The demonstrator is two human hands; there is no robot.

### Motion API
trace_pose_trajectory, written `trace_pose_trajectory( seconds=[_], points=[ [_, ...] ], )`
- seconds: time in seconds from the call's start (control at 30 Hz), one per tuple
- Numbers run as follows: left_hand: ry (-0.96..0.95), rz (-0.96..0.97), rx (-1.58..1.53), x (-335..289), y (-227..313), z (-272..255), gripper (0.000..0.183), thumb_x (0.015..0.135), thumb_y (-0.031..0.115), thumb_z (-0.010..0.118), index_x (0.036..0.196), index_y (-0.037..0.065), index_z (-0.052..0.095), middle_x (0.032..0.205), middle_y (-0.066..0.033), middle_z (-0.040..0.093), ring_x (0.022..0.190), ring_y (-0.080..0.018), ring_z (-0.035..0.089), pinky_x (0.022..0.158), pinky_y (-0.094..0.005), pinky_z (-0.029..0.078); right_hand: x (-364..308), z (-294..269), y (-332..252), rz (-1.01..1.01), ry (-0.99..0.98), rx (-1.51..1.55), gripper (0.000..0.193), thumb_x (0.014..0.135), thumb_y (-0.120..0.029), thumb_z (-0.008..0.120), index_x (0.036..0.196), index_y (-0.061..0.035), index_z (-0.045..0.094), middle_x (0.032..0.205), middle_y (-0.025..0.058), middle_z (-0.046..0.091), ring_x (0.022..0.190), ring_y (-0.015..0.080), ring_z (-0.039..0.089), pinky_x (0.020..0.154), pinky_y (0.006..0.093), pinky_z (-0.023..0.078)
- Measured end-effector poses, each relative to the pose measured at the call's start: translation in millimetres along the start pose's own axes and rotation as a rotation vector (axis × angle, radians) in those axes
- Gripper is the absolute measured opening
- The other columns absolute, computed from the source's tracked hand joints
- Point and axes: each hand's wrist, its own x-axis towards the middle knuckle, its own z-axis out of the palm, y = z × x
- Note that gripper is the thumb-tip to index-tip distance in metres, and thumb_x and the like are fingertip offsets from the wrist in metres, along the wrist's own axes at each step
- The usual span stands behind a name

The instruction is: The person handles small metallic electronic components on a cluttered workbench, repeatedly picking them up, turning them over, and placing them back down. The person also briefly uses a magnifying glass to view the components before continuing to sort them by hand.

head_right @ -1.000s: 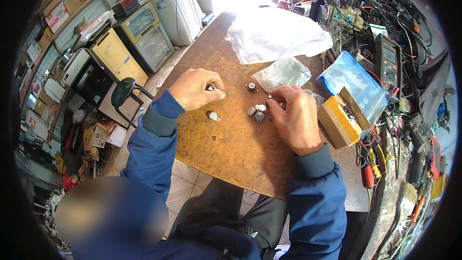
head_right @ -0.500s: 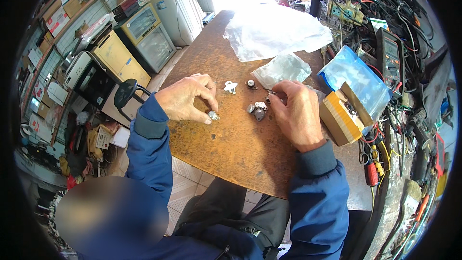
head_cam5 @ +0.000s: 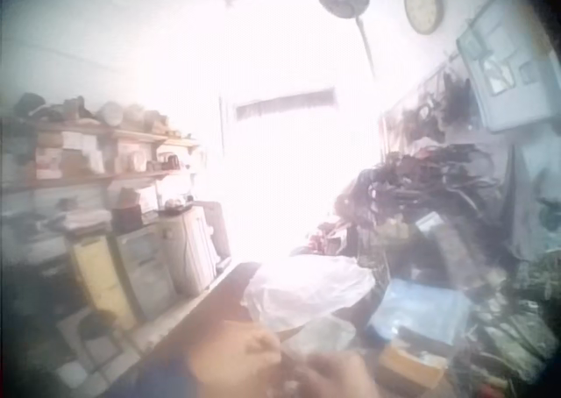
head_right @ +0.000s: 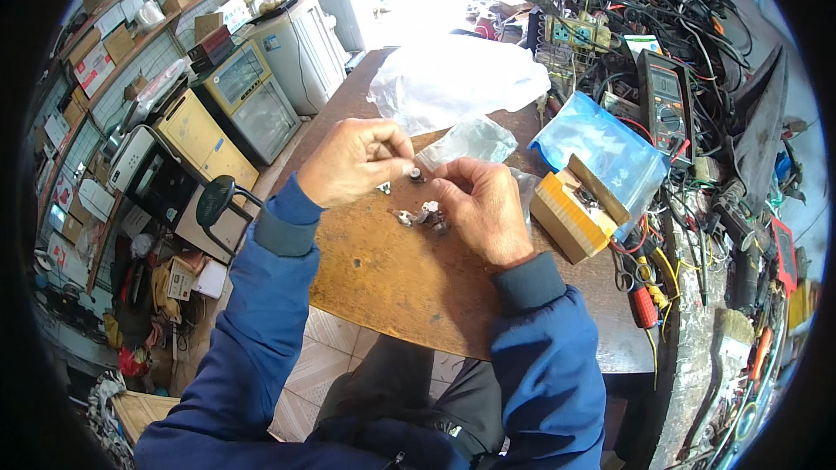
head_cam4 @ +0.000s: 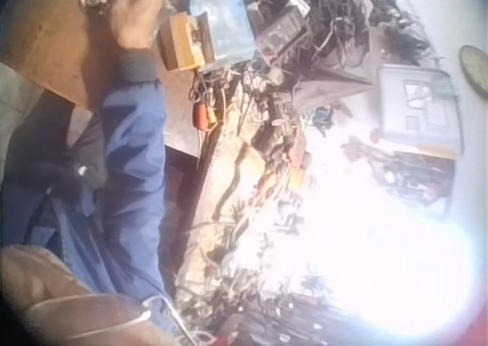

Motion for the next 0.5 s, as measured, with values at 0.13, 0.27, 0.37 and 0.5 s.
trace_pose_trajectory(
  seconds=[0.13,0.27,0.37,0.5],
  points=[
    [-0.305,-0.068,0.333,-11,-3,-6,0.027,0.08,0.01,0.082,0.101,0.0,0.07,0.078,-0.0021,0.063,0.071,-0.0071,0.057,0.062,-0.0264,0.048,9,-9,16,-0.053,0.155,0.004,0.014,0.091,-0.005,0.065,0.095,0.0059,0.071,0.068,0.0042,0.067,0.061,0.0073,0.06,0.055,0.0261,0.049],
    [-0.283,0.058,0.45,-16,-18,10,0.031,0.076,0.014,0.085,0.1,0.001,0.072,0.082,-0.0066,0.066,0.07,-0.0136,0.06,0.062,-0.0296,0.05,6,-8,13,-0.047,0.125,0.003,0.014,0.091,-0.006,0.064,0.095,0.0059,0.071,0.069,0.0053,0.068,0.06,0.0083,0.061,0.056,0.0262,0.05],
    [-0.291,-0.028,0.362,-16,-21,13,0.022,0.081,0.009,0.08,0.1,0.0,0.071,0.087,-0.0085,0.067,0.075,-0.0149,0.064,0.067,-0.0289,0.053,4,-4,8,-0.022,0.132,-0.011,0.014,0.09,-0.006,0.064,0.093,0.0064,0.07,0.069,0.0055,0.067,0.061,0.0083,0.061,0.055,0.0259,0.049],
    [-0.212,-0.033,-0.266,-13,-25,8,0.02,0.091,0.007,0.071,0.109,-0.001,0.068,0.094,-0.0082,0.07,0.083,-0.0141,0.067,0.075,-0.0265,0.056,4,-5,7,-0.019,0.027,0.076,0.011,0.092,-0.005,0.064,0.093,0.0045,0.07,0.074,0.0033,0.068,0.067,0.0072,0.061,0.059,0.0246,0.049]
  ],
)
